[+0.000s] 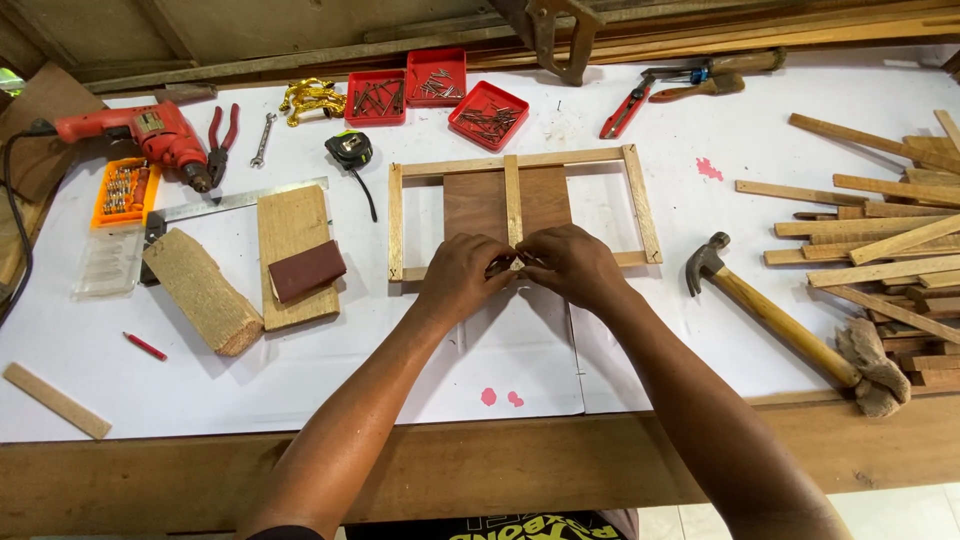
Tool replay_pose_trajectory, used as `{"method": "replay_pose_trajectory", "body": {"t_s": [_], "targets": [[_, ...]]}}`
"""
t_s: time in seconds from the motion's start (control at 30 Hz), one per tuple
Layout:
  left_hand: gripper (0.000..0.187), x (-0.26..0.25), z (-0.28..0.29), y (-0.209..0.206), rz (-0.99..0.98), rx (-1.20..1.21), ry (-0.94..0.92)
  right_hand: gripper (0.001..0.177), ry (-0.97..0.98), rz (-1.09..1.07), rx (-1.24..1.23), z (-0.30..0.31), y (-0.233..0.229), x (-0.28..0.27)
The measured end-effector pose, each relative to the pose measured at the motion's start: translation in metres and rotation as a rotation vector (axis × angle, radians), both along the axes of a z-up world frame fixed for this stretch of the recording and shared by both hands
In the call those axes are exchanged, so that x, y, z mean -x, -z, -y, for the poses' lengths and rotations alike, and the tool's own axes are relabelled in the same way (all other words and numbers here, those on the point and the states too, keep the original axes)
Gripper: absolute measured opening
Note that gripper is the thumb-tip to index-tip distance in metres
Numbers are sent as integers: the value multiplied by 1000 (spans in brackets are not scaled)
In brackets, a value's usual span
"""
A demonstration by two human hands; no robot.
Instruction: Measuring and assembling a wooden frame using a tape measure and hammer.
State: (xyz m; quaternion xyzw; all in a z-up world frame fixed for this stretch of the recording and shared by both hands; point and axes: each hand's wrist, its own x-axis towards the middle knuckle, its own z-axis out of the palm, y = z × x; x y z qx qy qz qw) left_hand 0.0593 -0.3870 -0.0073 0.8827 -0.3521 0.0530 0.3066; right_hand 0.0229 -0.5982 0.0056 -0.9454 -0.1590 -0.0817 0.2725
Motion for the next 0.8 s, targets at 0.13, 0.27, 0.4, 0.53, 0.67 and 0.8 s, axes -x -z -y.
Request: {"method": "replay_pose_trajectory", "body": {"t_s": [0.13,0.27,0.4,0.53,0.67,0.8], "targets": [[26,2,1,-3,-19,-14,-5,26,19,9,24,2,7,-1],[25,1,0,-1,28,26,6,25,36,12,28,0,5,-1],[26,1,0,2,20,8,5,31,41,38,30,-1,6,0],[26,1,-1,2,46,22,8,30,43,21,41,-2,3,2],[26,2,0,-2,-12,27,-8,28,59,14,65,-5,-1,4],[26,2,2,-2,-37,1,-26,28,67,21,70,-7,-4,6]]}}
